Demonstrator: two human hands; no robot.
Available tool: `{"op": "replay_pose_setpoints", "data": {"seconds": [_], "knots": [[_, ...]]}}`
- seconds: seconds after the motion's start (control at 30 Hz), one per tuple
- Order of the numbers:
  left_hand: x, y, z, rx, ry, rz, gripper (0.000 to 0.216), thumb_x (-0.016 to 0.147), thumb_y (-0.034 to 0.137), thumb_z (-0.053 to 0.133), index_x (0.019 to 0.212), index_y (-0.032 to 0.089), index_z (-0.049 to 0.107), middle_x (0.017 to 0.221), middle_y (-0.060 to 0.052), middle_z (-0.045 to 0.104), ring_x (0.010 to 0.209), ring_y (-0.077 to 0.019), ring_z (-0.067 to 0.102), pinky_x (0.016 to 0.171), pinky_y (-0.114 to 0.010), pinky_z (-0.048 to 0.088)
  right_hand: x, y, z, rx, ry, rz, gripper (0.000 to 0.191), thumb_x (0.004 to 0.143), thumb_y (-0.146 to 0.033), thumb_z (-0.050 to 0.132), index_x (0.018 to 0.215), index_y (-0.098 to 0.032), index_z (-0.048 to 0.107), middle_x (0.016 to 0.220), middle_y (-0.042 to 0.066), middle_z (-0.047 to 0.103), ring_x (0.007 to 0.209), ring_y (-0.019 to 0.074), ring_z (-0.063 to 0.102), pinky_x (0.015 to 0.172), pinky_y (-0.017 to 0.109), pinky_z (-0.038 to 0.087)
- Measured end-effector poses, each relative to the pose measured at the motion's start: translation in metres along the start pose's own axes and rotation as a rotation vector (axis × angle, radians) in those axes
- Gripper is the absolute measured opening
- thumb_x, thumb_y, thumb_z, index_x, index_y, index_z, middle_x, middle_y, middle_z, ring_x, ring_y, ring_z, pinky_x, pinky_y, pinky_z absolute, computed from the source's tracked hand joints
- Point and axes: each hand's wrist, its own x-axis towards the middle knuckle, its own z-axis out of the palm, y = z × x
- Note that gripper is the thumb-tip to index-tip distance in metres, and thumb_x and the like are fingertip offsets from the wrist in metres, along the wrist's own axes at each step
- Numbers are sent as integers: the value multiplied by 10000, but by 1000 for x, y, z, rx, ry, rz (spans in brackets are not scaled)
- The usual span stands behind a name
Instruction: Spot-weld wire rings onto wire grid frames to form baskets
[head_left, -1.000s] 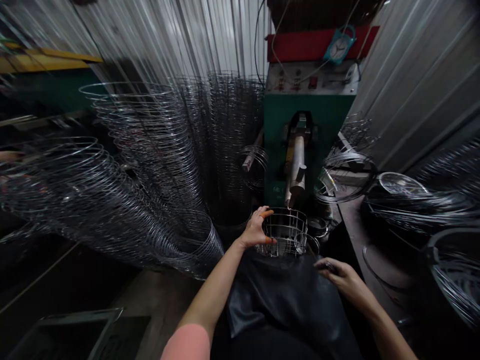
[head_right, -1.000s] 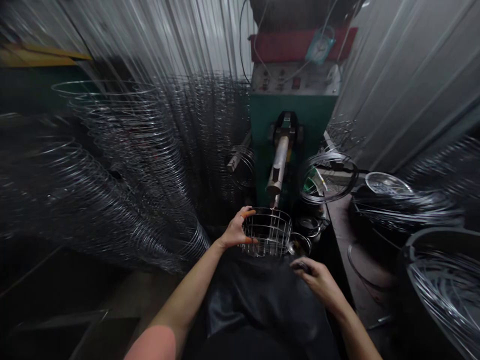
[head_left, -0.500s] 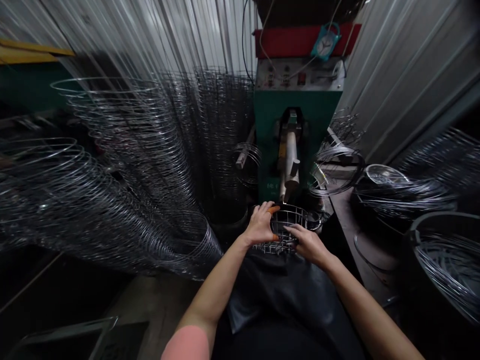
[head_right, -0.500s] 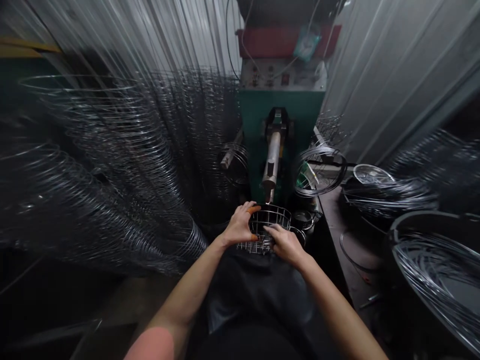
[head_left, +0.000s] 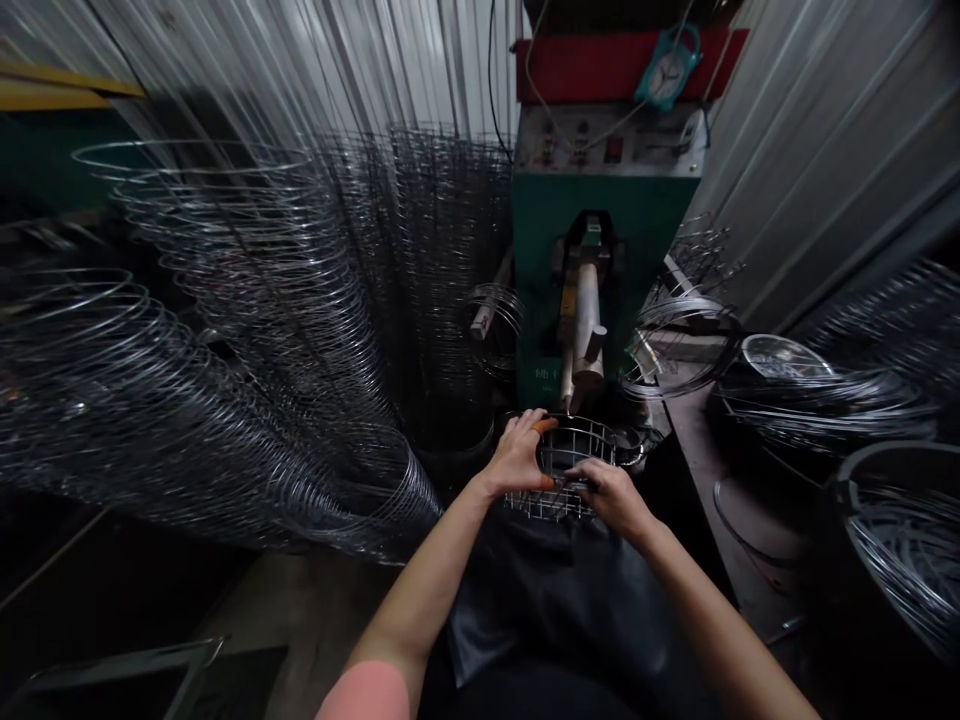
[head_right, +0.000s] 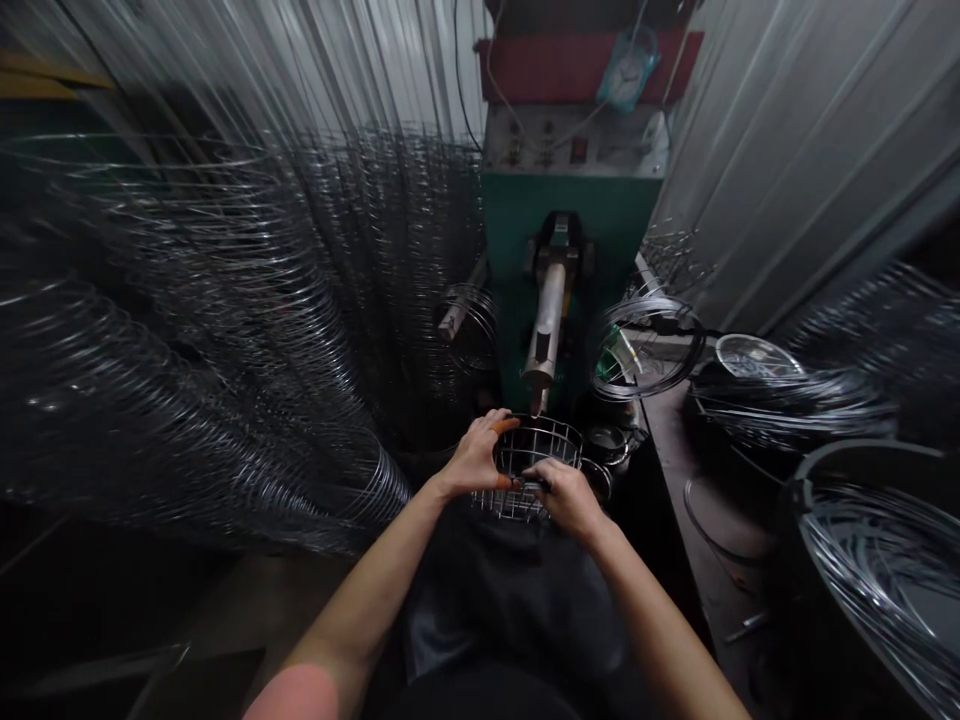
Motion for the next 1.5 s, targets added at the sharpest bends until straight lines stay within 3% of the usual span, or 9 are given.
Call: {"op": "replay_pose_setpoints", "data": {"seconds": [0.5,0.77,0.9,1.03,1.17,1.3,1.5], "knots": [[20,-10,-4,-112,46,11,919,433,410,829,1253,229,454,1385,-116,377,1310,-327,301,1065,-462,285,26,3,-8,-8,77,-10,127,784,-160,559,836,-208,665,797,40,673,739,162,642,660,260,503],[36,-10,-2,-87,132,-34,890,412,306,841,1214,172,480,1351,-147,395,1284,-346,323,1055,-487,295,36,14,-6,-109,127,43,148,791,-142,573,859,-223,678,837,42,688,792,177,647,697,268,499],[46,-14,-1,-70,147,-51,855,431,336,829,1198,175,487,1329,-138,417,1261,-331,359,1033,-465,334,42,15,-6,-95,184,79,166,794,-167,582,919,-229,672,919,49,674,849,185,639,757,292,501],[43,-11,1,-66,160,-80,917,438,338,831,1250,180,435,1375,-150,361,1297,-327,312,1059,-480,285,17,7,-1,27,335,141,319,798,-283,594,1116,-255,607,1056,65,635,953,199,613,844,325,486],[46,-11,2,-44,208,-134,973,430,306,839,1282,151,395,1406,-179,302,1316,-356,260,1080,-506,222,-27,4,15,184,311,288,236,783,-351,579,956,-218,669,932,75,686,884,226,640,786,339,507],[58,-19,1,-71,284,-158,946,418,322,844,1253,187,419,1339,-130,391,1259,-324,350,1030,-468,316,-66,13,32,263,234,477,241,744,-388,575,847,-206,693,846,81,711,819,249,656,733,342,512],[68,-26,4,-71,322,-188,901,419,321,849,1218,213,447,1234,-76,463,1176,-276,437,974,-409,382,-99,33,43,330,230,668,293,690,-413,570,799,-169,690,787,86,710,792,248,653,730,320,494]]}}
